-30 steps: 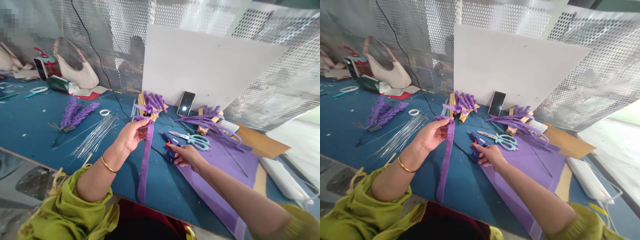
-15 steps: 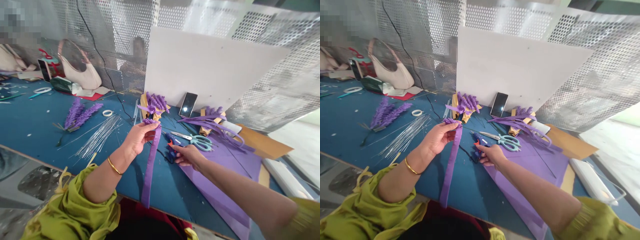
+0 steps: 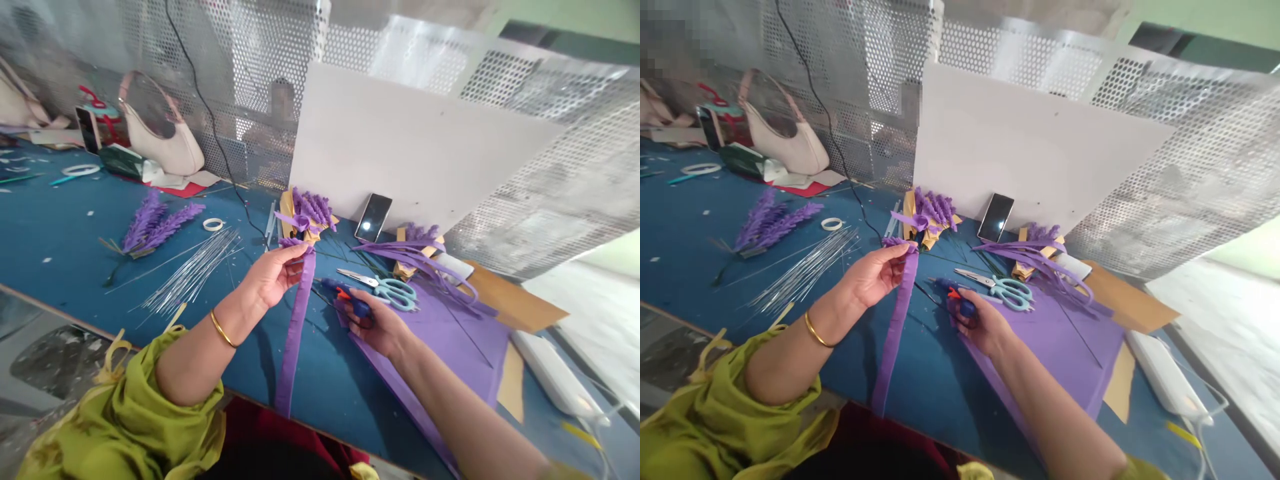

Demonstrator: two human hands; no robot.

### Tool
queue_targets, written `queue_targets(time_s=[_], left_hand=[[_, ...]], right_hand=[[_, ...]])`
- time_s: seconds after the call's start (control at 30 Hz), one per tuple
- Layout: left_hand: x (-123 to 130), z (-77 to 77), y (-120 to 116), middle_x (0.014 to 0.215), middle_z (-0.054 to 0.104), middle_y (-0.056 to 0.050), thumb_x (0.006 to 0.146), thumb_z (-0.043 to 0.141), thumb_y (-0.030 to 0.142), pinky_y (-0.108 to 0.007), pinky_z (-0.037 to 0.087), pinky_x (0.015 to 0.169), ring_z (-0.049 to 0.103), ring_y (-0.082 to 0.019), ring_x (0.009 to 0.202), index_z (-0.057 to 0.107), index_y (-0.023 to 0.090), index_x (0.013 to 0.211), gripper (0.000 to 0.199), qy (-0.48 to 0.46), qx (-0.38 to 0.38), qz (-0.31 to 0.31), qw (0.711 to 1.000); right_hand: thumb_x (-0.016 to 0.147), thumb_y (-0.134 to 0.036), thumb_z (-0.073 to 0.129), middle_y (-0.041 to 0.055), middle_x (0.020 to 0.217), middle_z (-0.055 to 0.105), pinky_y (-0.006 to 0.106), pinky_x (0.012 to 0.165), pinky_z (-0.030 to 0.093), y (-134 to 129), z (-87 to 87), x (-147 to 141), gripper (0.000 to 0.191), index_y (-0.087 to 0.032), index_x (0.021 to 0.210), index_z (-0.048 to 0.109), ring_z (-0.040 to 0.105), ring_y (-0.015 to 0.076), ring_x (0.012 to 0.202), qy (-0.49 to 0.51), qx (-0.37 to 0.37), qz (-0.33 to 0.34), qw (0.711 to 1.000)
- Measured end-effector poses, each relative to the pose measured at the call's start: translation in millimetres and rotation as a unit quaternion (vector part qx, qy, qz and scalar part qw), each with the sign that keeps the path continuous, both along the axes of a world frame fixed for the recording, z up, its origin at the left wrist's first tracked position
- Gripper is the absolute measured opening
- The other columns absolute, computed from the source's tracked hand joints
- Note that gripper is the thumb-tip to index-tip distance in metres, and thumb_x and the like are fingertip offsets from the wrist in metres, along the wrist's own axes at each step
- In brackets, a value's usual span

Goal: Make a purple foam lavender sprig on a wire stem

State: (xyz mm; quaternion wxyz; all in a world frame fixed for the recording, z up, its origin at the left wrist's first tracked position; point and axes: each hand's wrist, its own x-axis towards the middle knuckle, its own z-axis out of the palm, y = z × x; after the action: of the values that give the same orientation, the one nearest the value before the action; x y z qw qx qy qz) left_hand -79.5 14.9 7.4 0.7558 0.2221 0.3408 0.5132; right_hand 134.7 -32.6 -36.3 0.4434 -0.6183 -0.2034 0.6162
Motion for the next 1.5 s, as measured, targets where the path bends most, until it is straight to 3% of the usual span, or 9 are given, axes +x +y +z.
queue_targets(time_s=[0.17, 0.27, 0.47, 0.67, 0.8, 1.1, 1.5], left_hand=[[2, -3.9, 5, 0.066, 0.071, -0.001, 0.084, 0.072, 0.011, -0.017, 0.048, 0.044, 0.062, -0.007, 0.049, 0.075, 0.009, 0.088, 0.006, -0.039, -0.033, 0.016, 0.999], [2, -5.8, 9, 0.067, 0.071, -0.001, 0.085, 0.070, 0.011, -0.018, 0.049, 0.045, 0.063, -0.007, 0.050, 0.073, 0.009, 0.086, 0.004, -0.059, -0.050, 0.048, 0.996], [0, -10.1, 15, 0.065, 0.070, 0.001, 0.083, 0.075, 0.014, -0.018, 0.047, 0.044, 0.061, -0.007, 0.048, 0.072, 0.011, 0.084, 0.004, -0.077, -0.071, 0.093, 0.990], [6, -7.6, 10, 0.068, 0.071, 0.001, 0.088, 0.069, 0.013, -0.017, 0.048, 0.045, 0.063, -0.006, 0.051, 0.073, 0.012, 0.085, 0.005, -0.053, -0.063, 0.082, 0.993], [13, -9.2, 1, 0.073, 0.071, 0.000, 0.082, 0.076, 0.016, -0.016, 0.048, 0.047, 0.063, -0.006, 0.055, 0.075, 0.012, 0.086, 0.006, -0.036, -0.029, 0.031, 0.998], [20, -9.7, -11, 0.074, 0.070, 0.001, 0.079, 0.079, 0.021, -0.018, 0.048, 0.051, 0.062, -0.006, 0.058, 0.077, 0.013, 0.088, 0.012, -0.011, 0.010, -0.002, 1.000], [22, -6.6, -16, 0.076, 0.072, 0.000, 0.076, 0.081, 0.022, -0.021, 0.048, 0.057, 0.065, -0.009, 0.063, 0.078, 0.015, 0.088, 0.015, 0.001, 0.008, 0.000, 1.000]], right_hand=[[0.066, -0.031, 0.080, 0.0027, 0.072, 0.071, 0.020, 0.046, 0.048, -10, -2.9, -8, 0.024, -0.016, 0.081, 0.068, 0.058, 0.0100, 0.052, 0.047, 0.089, -0.031, 0.994], [0.069, -0.039, 0.081, 0.0039, 0.091, 0.076, 0.022, 0.045, 0.046, -13, -10.5, -13, 0.037, -0.016, 0.094, 0.069, 0.050, 0.0059, 0.045, 0.019, 0.178, -0.034, 0.983], [0.087, -0.050, 0.067, 0.0004, 0.047, 0.059, 0.024, 0.050, 0.040, -29, -27.5, -11, 0.040, -0.011, 0.088, 0.073, 0.050, 0.0109, 0.047, -0.136, 0.257, 0.090, 0.953], [0.092, -0.037, 0.064, 0.0062, 0.083, 0.072, 0.030, 0.054, 0.048, -51, -22.2, -9, 0.024, -0.017, 0.103, 0.071, 0.057, 0.0127, 0.053, -0.112, 0.388, 0.082, 0.911], [0.097, -0.031, 0.058, 0.0053, 0.085, 0.072, 0.029, 0.057, 0.053, -54, -16.1, -14, 0.017, -0.019, 0.101, 0.069, 0.064, 0.0143, 0.059, -0.174, 0.439, 0.077, 0.878], [0.091, -0.029, 0.065, 0.0013, 0.094, 0.068, 0.032, 0.071, 0.055, -51, -23.9, -11, 0.016, -0.026, 0.107, 0.064, 0.066, 0.0160, 0.074, -0.357, 0.424, 0.086, 0.828], [0.091, -0.031, 0.066, 0.0002, 0.088, 0.066, 0.029, 0.064, 0.050, -51, -20.9, -13, 0.015, -0.025, 0.104, 0.061, 0.062, 0.0156, 0.069, -0.413, 0.416, 0.096, 0.805]])
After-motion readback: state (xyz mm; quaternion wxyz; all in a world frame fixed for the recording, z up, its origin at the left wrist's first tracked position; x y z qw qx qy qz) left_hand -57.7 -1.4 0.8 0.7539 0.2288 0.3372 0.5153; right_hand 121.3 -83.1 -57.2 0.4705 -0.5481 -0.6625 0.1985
